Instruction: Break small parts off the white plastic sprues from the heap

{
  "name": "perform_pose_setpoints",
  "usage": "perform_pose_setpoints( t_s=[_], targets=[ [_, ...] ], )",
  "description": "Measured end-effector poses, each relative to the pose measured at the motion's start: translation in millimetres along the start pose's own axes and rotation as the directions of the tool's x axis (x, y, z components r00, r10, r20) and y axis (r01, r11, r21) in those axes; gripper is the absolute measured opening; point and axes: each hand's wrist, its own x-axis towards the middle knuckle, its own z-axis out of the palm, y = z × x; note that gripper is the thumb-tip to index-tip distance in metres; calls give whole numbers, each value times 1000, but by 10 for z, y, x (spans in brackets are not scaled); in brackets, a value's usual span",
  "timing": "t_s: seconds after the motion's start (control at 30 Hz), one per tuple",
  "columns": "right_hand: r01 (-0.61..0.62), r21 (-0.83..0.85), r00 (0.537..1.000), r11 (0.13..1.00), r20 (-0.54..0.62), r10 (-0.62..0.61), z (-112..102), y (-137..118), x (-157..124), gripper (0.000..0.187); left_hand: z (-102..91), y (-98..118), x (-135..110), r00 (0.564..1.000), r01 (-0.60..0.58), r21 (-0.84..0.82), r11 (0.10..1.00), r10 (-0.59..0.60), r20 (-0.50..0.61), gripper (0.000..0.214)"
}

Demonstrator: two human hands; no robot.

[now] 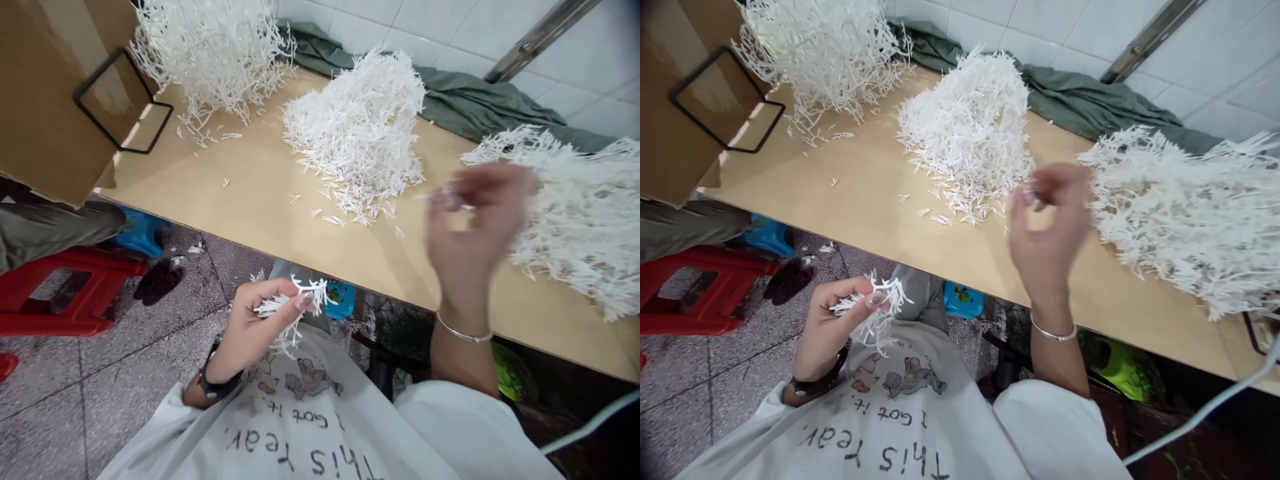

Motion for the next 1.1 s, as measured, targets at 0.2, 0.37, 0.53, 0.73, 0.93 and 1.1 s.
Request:
perform_pose_setpoints(
  t_s=[0.2,0.37,0.53,0.73,0.93,1.1],
  targets=[
    [8,297,995,955,97,-38,438,-314,-212,27,71,9,78,1000,14,-35,999,-13,22,19],
    [13,589,916,808,317,-246,428,-746,-375,29,73,-37,93,998,5,-36,999,-3,59,23],
    [-226,714,872,663,452,-190,416,-813,-385,34,76,-72,76,997,14,-15,1000,-13,74,29],
    [-404,723,879,561,477,19,344,-865,-435,44,85,-36,35,993,-48,37,998,44,107,28],
    [-238,744,969,624,225,102,337,-964,-436,47,126,55,11,989,-127,81,989,120,82,26],
    [-180,771,979,610,82,184,428,-1039,-452,48,201,87,35,979,-200,82,976,196,62,22]
  ],
)
